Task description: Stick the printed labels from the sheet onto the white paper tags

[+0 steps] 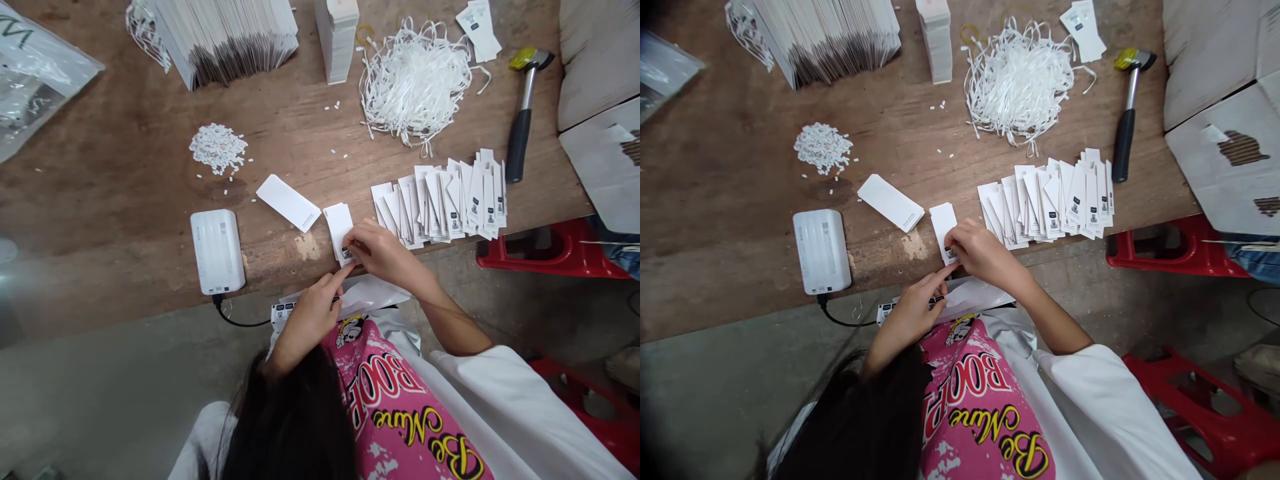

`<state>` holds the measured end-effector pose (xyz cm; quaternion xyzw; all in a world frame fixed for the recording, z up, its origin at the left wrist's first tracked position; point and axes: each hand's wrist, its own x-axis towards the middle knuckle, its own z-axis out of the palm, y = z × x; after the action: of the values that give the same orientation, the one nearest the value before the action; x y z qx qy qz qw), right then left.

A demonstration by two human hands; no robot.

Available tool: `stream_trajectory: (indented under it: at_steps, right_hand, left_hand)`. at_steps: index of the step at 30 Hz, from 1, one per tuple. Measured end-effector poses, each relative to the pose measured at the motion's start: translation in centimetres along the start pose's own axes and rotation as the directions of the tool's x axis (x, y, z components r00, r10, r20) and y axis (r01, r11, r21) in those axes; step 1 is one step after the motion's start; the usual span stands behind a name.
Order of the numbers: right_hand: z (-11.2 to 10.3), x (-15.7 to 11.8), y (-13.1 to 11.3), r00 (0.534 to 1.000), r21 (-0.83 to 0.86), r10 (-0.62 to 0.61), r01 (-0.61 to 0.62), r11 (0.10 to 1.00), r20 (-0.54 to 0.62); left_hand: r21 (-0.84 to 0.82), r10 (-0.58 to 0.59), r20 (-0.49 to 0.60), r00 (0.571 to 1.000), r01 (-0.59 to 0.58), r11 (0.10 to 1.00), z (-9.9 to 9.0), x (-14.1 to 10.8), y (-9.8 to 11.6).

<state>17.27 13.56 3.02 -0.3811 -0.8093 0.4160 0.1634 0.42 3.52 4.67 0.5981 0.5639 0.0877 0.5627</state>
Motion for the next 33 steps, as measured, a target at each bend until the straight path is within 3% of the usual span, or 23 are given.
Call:
stream_trajectory:
  at_steps: [7, 11, 24, 33]
  right_hand:
    - [-0.9, -0.3, -0.6, 0.998, 0.062, 0.019, -0.014, 0.998, -0.067]
    - [-1.1, -0.4, -0.8, 0.998, 0.052, 0.045, -0.043, 0.998, -0.041]
    - [-0.3, -0.2, -0.6, 0.998, 0.007, 0.056, -0.056, 0.998, -0.024]
    - [-0.3, -0.1, -0.5, 0.997, -0.005, 0.071, -0.071, 0.997, -0.019]
  left_hand:
    - [-0.019, -0.016, -0.061, 0.998, 0.014, 1.0, -0.1, -0.2, -0.4]
    - [-0.043, -0.025, -0.088, 0.996, 0.021, 0.999, -0.1, -0.1, -0.6]
    - [-0.077, -0.028, -0.095, 0.995, 0.021, 0.997, -0.1, -0.2, -0.4]
    - [-0.026, -0.011, -0.039, 0.999, 0.01, 1.0, 0.5, 0.1, -0.3]
